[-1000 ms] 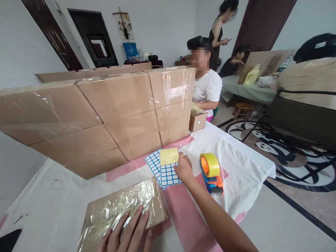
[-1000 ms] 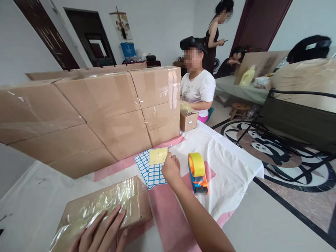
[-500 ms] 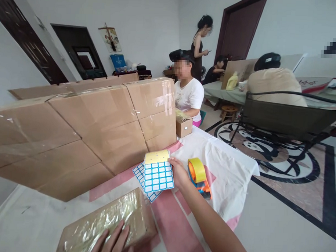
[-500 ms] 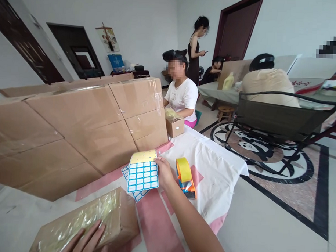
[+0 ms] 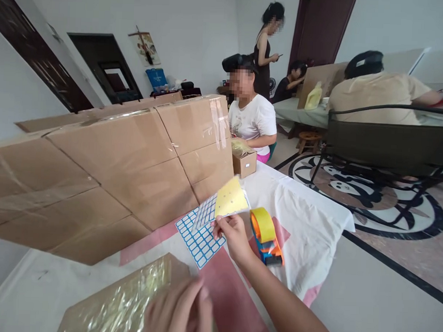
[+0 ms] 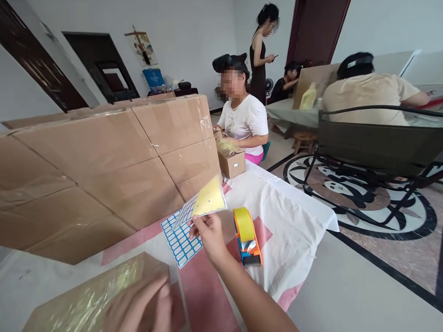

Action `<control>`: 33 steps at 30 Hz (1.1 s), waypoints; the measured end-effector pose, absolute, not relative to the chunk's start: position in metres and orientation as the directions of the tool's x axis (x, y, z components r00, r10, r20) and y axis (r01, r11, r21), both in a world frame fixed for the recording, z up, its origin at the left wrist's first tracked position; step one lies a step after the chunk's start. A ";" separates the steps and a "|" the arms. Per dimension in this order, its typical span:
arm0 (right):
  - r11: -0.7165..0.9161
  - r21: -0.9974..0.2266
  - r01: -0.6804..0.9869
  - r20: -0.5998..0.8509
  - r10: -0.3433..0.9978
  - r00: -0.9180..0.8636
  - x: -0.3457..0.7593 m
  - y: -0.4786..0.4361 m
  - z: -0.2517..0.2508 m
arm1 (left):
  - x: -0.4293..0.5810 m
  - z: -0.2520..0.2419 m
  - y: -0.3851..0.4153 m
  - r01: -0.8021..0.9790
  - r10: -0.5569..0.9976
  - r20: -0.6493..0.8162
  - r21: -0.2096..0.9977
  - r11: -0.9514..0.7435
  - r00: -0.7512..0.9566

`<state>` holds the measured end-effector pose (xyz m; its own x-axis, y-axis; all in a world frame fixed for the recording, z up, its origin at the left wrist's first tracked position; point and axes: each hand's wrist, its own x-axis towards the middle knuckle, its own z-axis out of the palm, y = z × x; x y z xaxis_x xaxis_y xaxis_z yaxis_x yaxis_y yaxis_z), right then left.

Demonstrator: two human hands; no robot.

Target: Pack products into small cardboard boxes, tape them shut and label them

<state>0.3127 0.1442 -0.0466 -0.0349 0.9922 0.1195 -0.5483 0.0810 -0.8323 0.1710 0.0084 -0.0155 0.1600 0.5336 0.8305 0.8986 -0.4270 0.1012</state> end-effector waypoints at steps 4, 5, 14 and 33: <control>0.064 -0.810 -0.583 0.118 0.991 -0.056 0.318 0.141 -0.043 | 0.230 -0.002 0.064 0.904 0.642 0.761 0.335 -0.264 -0.094; 0.062 -0.786 -0.615 0.100 0.995 -0.028 0.318 0.141 -0.044 | 0.234 -0.003 0.077 0.900 0.663 0.737 0.370 -0.230 -0.133; 0.064 -0.762 -0.644 0.020 0.997 0.075 0.314 0.143 -0.063 | 0.222 -0.033 0.110 0.768 0.744 0.662 0.520 -0.373 -0.087; 0.120 -0.892 -0.437 0.099 0.993 0.070 0.313 0.135 -0.059 | 0.219 -0.047 0.099 0.456 0.810 0.504 0.821 -0.343 -0.300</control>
<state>0.3133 0.1353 -0.0590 0.0698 0.9926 0.0991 -0.4366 0.1198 -0.8916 0.2193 0.0992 -0.0469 -0.2999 0.8098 0.5044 0.4561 -0.3426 0.8213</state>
